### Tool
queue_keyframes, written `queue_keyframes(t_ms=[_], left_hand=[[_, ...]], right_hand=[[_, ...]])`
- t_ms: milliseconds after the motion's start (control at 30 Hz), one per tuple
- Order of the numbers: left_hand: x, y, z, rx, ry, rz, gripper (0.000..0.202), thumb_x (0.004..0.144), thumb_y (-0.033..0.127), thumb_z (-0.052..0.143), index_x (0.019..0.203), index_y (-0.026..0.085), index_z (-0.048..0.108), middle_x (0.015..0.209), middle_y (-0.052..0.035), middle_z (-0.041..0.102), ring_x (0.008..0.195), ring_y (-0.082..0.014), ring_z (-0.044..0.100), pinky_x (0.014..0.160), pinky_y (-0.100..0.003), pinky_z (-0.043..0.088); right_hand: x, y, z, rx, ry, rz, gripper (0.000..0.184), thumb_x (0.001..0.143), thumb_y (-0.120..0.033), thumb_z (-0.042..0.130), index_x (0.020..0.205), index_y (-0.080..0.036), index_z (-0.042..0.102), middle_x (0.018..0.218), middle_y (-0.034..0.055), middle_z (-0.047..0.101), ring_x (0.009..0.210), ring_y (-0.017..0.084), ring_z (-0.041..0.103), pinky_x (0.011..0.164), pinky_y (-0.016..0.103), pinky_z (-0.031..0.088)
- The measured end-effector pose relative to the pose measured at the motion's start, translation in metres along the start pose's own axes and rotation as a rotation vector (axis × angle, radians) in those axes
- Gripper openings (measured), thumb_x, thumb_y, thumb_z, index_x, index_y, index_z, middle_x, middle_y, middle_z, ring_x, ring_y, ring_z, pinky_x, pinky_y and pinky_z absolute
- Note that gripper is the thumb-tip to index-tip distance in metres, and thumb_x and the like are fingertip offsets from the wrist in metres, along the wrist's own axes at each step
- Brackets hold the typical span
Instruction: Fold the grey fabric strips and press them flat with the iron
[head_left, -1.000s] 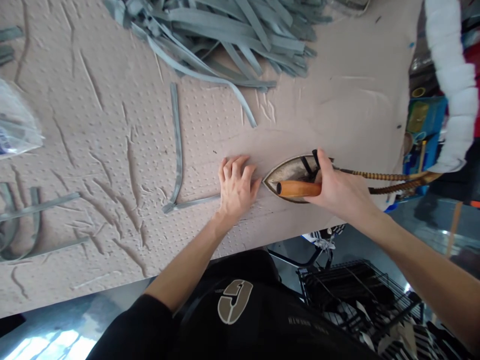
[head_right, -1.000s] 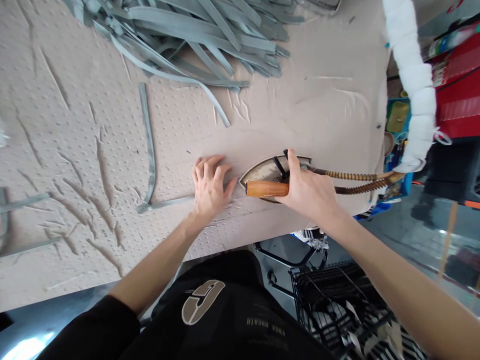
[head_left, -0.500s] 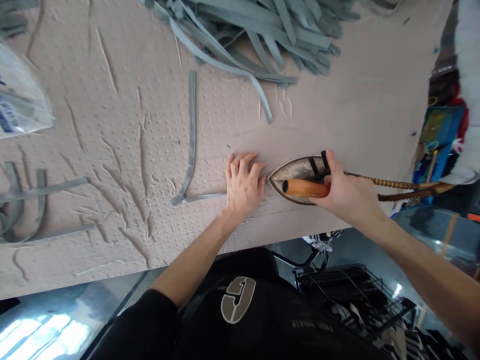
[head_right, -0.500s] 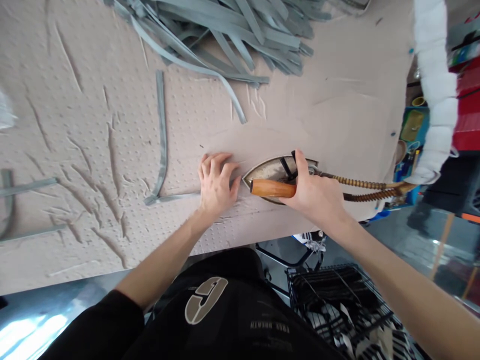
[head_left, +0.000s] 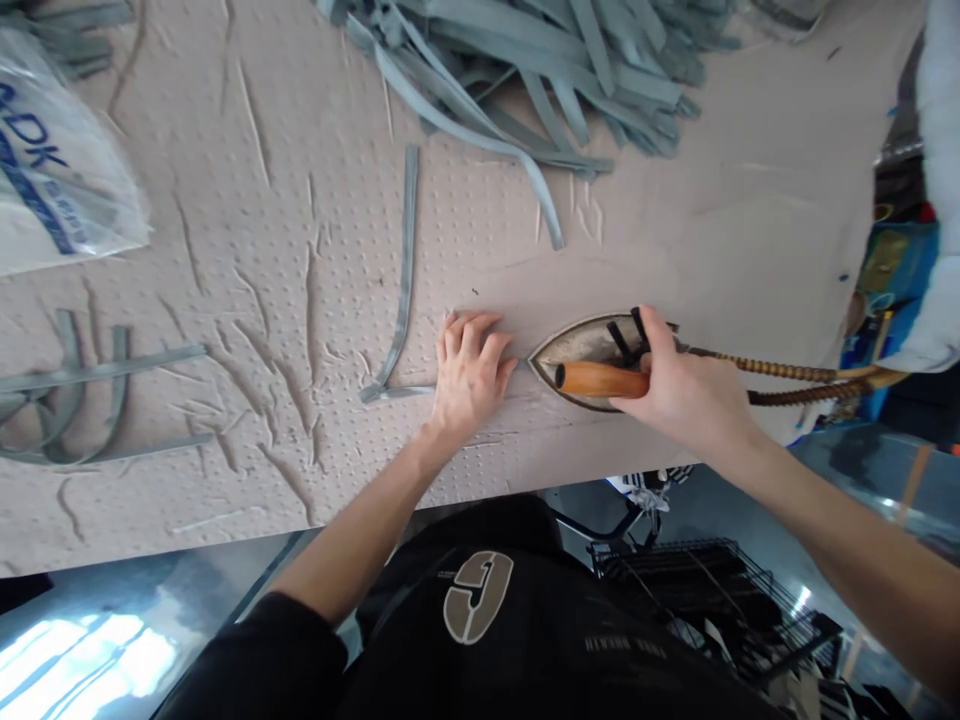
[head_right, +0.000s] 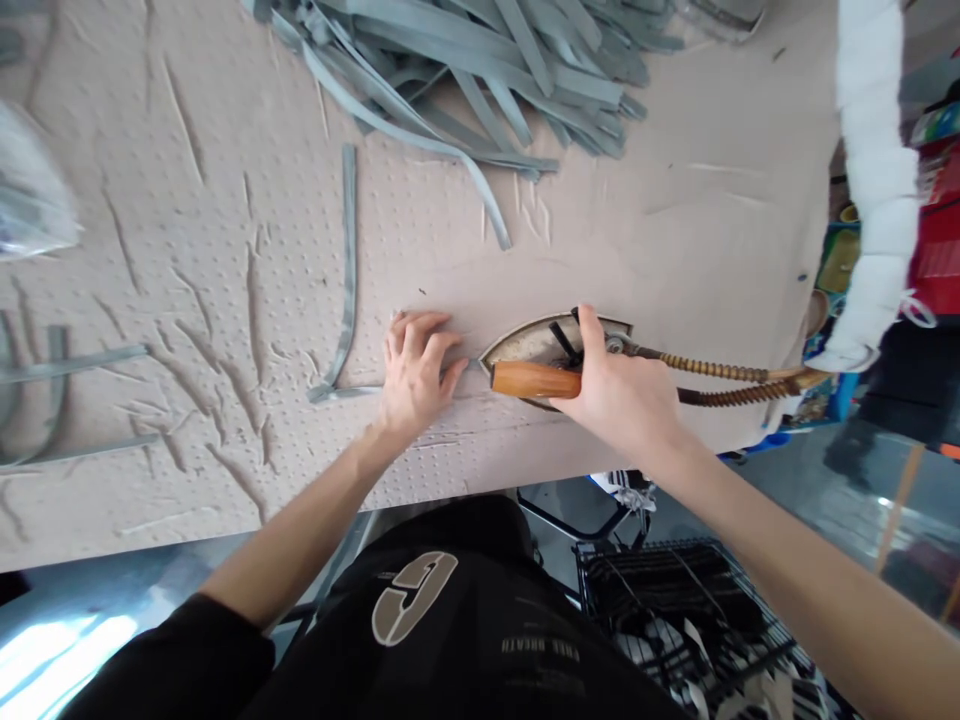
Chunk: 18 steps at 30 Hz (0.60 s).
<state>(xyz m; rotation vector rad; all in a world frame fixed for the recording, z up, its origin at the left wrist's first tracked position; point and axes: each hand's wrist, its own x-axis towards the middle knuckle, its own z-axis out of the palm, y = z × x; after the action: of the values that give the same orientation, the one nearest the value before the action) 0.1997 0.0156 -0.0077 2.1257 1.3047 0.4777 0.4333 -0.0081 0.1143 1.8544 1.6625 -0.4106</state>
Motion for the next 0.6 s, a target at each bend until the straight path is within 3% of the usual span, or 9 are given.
queue_keyframes(t_ms=[167, 467, 600], left_hand=[[-0.005, -0.012, -0.009, 0.010, 0.005, 0.018, 0.018, 0.092, 0.025, 0.064, 0.110, 0.023, 0.061, 0.136, -0.0128, 0.060, 0.136, -0.0328, 0.049, 0.120, -0.060, 0.034], [-0.020, -0.037, -0.032, 0.024, -0.013, 0.019, 0.019, 0.091, 0.025, 0.065, 0.110, 0.024, 0.063, 0.136, -0.0123, 0.061, 0.134, -0.0337, 0.050, 0.119, -0.063, 0.034], [-0.027, -0.045, -0.039, 0.054, -0.008, 0.027, 0.019, 0.091, 0.024, 0.064, 0.110, 0.024, 0.062, 0.135, -0.0118, 0.061, 0.133, -0.0326, 0.050, 0.119, -0.061, 0.035]], right_hand=[[0.002, -0.020, -0.006, -0.013, -0.011, -0.039, 0.103, 0.087, -0.068, 0.055, 0.160, -0.002, 0.025, 0.069, 0.0142, 0.071, 0.063, 0.033, 0.068, 0.057, 0.035, 0.041], [0.002, -0.023, -0.010, -0.020, -0.005, -0.045, 0.100, 0.086, -0.063, 0.057, 0.158, -0.001, 0.028, 0.071, 0.0128, 0.072, 0.062, 0.033, 0.068, 0.056, 0.036, 0.040], [0.002, -0.038, -0.012, -0.043, 0.027, -0.109, 0.097, 0.089, -0.065, 0.052, 0.158, -0.002, 0.029, 0.068, 0.0131, 0.071, 0.059, 0.030, 0.066, 0.054, 0.033, 0.036]])
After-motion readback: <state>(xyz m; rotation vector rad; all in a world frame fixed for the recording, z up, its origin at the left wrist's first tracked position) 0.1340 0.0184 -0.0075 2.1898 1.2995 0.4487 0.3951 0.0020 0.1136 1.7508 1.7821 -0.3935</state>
